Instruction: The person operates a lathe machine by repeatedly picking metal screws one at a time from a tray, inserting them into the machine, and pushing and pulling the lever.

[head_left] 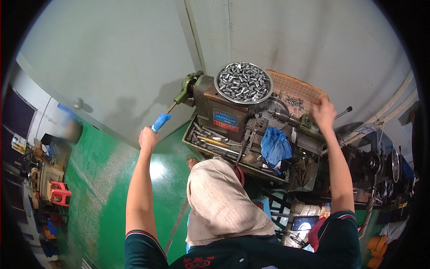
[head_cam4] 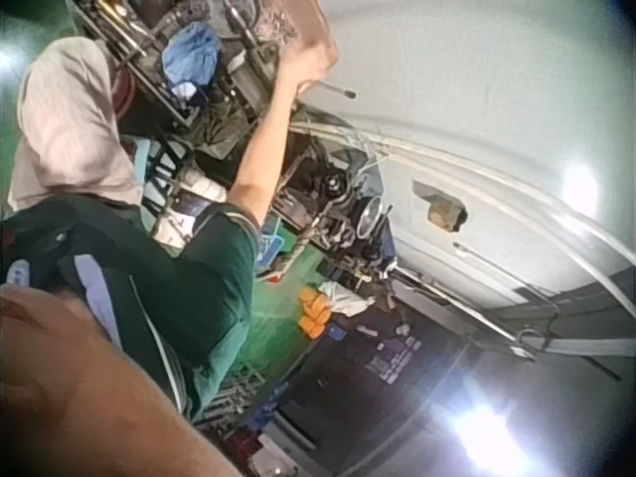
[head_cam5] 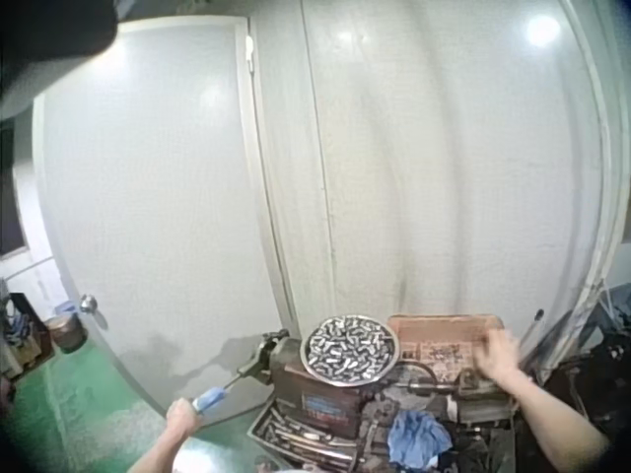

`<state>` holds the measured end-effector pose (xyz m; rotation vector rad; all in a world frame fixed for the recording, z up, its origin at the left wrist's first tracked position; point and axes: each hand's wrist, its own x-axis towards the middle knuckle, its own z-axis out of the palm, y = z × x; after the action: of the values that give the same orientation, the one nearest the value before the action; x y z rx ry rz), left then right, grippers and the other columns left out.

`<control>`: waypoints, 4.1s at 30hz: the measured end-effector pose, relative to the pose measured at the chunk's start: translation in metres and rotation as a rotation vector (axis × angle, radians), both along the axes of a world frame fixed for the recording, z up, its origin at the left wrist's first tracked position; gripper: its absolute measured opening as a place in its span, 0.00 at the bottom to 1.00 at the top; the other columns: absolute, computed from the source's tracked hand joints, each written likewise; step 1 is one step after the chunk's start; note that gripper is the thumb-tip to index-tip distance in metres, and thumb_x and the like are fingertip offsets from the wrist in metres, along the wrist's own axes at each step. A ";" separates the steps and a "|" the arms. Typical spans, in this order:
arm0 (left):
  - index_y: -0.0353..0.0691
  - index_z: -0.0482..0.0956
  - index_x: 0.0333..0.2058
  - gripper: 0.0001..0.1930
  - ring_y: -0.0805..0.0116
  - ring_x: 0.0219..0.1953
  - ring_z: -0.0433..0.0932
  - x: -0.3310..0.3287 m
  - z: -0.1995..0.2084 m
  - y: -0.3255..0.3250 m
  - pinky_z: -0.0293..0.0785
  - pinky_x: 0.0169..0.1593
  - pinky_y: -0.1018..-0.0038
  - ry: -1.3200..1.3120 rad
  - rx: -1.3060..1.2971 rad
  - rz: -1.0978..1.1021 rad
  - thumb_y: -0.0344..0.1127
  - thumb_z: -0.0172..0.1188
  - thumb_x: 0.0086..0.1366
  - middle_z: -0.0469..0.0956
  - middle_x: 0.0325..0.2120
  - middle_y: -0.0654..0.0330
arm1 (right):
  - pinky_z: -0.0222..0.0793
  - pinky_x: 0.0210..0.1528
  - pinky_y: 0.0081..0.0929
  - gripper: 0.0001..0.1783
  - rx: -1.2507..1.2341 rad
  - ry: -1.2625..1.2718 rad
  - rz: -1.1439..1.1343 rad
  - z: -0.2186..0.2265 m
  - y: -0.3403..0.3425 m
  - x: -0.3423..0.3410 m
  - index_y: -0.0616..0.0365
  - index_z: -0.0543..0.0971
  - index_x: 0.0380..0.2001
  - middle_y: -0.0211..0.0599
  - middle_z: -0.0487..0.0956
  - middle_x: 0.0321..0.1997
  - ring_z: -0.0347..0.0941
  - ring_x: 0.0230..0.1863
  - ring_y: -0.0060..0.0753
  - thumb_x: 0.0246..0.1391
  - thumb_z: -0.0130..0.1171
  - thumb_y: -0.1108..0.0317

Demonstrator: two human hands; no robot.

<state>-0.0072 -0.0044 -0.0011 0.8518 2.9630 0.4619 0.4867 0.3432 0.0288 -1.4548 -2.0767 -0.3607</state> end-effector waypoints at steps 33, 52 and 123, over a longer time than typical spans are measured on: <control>0.37 0.76 0.32 0.11 0.47 0.33 0.76 0.087 0.001 0.006 0.72 0.38 0.58 -0.037 0.174 -0.056 0.33 0.59 0.48 0.77 0.27 0.45 | 0.68 0.36 0.27 0.14 -0.809 0.277 0.692 -0.054 0.008 -0.151 0.67 0.77 0.27 0.42 0.78 0.27 0.73 0.30 0.32 0.33 0.61 0.71; 0.38 0.76 0.33 0.11 0.47 0.34 0.76 0.087 0.003 0.007 0.72 0.38 0.58 -0.059 0.163 -0.044 0.33 0.59 0.48 0.77 0.28 0.45 | 0.60 0.46 0.38 0.12 0.081 0.415 0.650 0.057 -0.053 -0.198 0.55 0.74 0.33 0.38 0.73 0.36 0.65 0.44 0.42 0.43 0.55 0.64; 0.35 0.76 0.30 0.12 0.44 0.33 0.75 0.086 -0.001 0.006 0.69 0.38 0.58 -0.063 0.252 -0.065 0.34 0.58 0.46 0.76 0.25 0.43 | 0.68 0.35 0.28 0.16 -0.829 0.313 0.593 -0.047 -0.006 -0.145 0.63 0.78 0.27 0.39 0.78 0.25 0.74 0.30 0.34 0.31 0.65 0.66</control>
<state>0.0789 0.0013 -0.0025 0.9304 2.8494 0.8557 0.3413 0.3373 -0.0185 -1.0766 -2.3491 0.9939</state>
